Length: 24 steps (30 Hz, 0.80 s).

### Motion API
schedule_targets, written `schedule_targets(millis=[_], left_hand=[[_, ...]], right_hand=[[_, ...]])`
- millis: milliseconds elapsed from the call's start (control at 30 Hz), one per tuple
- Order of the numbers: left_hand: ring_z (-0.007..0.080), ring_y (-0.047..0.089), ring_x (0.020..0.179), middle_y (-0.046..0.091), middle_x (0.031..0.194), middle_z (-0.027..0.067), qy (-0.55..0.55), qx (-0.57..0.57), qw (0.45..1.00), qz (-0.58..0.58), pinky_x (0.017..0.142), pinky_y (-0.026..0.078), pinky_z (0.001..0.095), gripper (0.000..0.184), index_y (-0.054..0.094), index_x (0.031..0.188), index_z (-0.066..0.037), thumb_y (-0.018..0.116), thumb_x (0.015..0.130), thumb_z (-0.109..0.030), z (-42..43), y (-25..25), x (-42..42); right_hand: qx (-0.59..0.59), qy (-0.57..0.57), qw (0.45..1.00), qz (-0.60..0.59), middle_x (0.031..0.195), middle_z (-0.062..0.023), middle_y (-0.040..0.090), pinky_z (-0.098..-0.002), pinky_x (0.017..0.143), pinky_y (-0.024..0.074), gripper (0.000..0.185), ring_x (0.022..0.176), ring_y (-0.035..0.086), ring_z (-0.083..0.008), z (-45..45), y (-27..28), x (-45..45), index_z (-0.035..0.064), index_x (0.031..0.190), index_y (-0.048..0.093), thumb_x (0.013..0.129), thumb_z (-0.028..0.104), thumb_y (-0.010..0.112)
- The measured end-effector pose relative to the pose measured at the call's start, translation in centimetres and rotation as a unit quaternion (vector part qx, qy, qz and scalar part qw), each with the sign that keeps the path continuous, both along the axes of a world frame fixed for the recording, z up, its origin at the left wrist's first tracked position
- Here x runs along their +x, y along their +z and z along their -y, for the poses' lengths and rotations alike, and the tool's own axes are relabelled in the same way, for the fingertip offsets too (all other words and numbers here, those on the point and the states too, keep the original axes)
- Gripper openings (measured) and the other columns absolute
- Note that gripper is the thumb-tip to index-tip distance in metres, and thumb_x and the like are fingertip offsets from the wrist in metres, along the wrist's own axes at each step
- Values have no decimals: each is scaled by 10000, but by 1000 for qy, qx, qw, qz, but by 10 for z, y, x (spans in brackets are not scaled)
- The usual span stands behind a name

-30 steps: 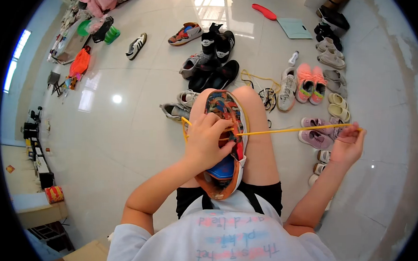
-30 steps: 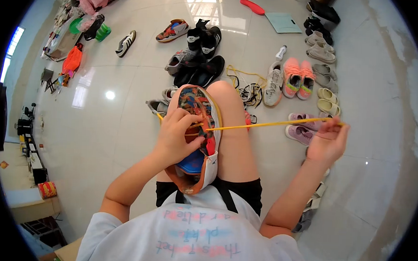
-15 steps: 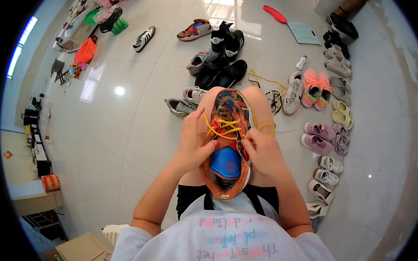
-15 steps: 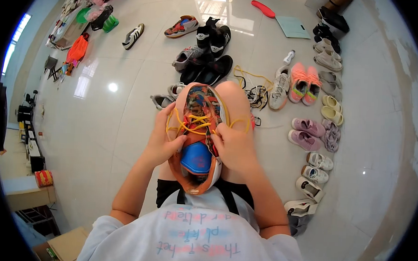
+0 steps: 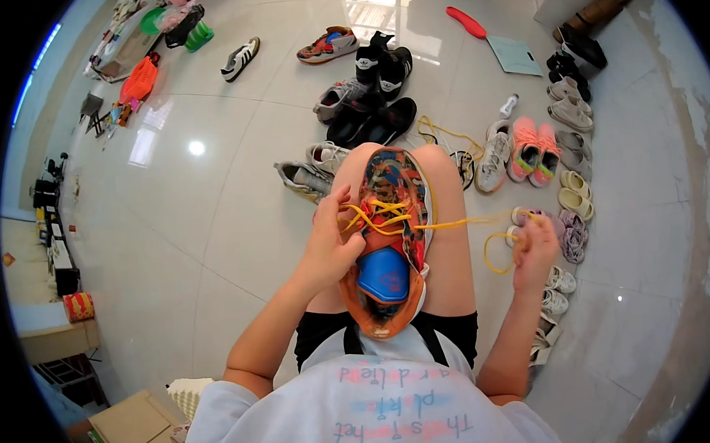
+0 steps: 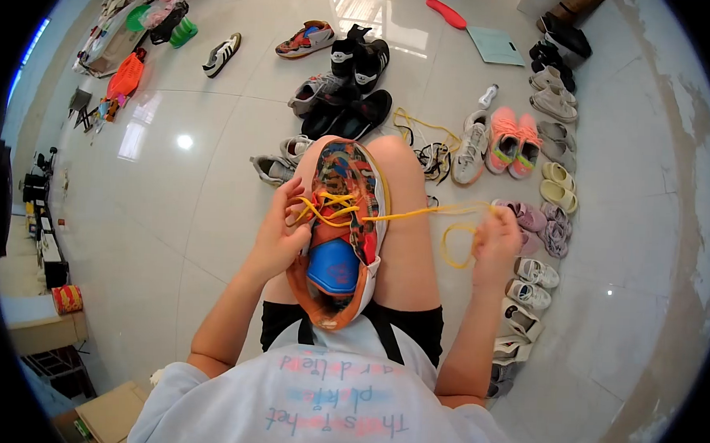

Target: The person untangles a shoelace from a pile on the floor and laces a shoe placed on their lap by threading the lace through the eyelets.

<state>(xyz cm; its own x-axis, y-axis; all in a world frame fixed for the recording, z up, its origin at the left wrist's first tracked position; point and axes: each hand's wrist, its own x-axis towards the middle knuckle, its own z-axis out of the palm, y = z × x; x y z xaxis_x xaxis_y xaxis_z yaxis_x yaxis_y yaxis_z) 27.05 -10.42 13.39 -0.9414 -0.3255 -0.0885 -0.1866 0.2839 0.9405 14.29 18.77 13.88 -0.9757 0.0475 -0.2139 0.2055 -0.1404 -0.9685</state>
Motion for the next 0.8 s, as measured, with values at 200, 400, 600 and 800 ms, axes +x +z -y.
schedule_targets(millis=[200, 400, 600, 800], left_hand=[[221, 474, 1196, 488, 1256, 128, -50, -9, 997, -65, 1038, 364, 350, 584, 396, 1326, -5, 441, 754, 99, -1, 16, -2], [218, 539, 1139, 532, 1228, 136, -29, -3, 998, -50, 983, 417, 338, 575, 421, 1307, -4, 448, 744, 110, -3, 28, -2], [221, 565, 1080, 544, 1210, 133, -41, -17, 999, -29, 948, 441, 334, 587, 421, 1309, -3, 485, 731, 82, 3, 27, 0], [262, 545, 1066, 560, 1154, 136, -31, -40, 996, -68, 933, 431, 363, 538, 473, 1252, -16, 510, 723, 72, 2, 19, -2]], right_hand=[[343, 275, 881, -174, 621, -59, 549, -293, 562, 471, 356, 537, 555, -153, 77, 29, 40, 77, 1125, 579, 780, 85, 667], [287, 268, 872, -292, 719, -89, 637, -284, 583, 480, 167, 607, 615, -160, 92, -1, 37, 56, 955, 658, 792, 86, 676], [148, 148, 960, -188, 623, 25, 551, -208, 488, 371, 81, 528, 475, -46, 40, 1, 14, 14, 856, 641, 853, 92, 663], [-1, 48, 992, -113, 618, 68, 464, -178, 406, 224, 77, 464, 321, 4, 8, 4, 1, 31, 869, 604, 889, 100, 631]])
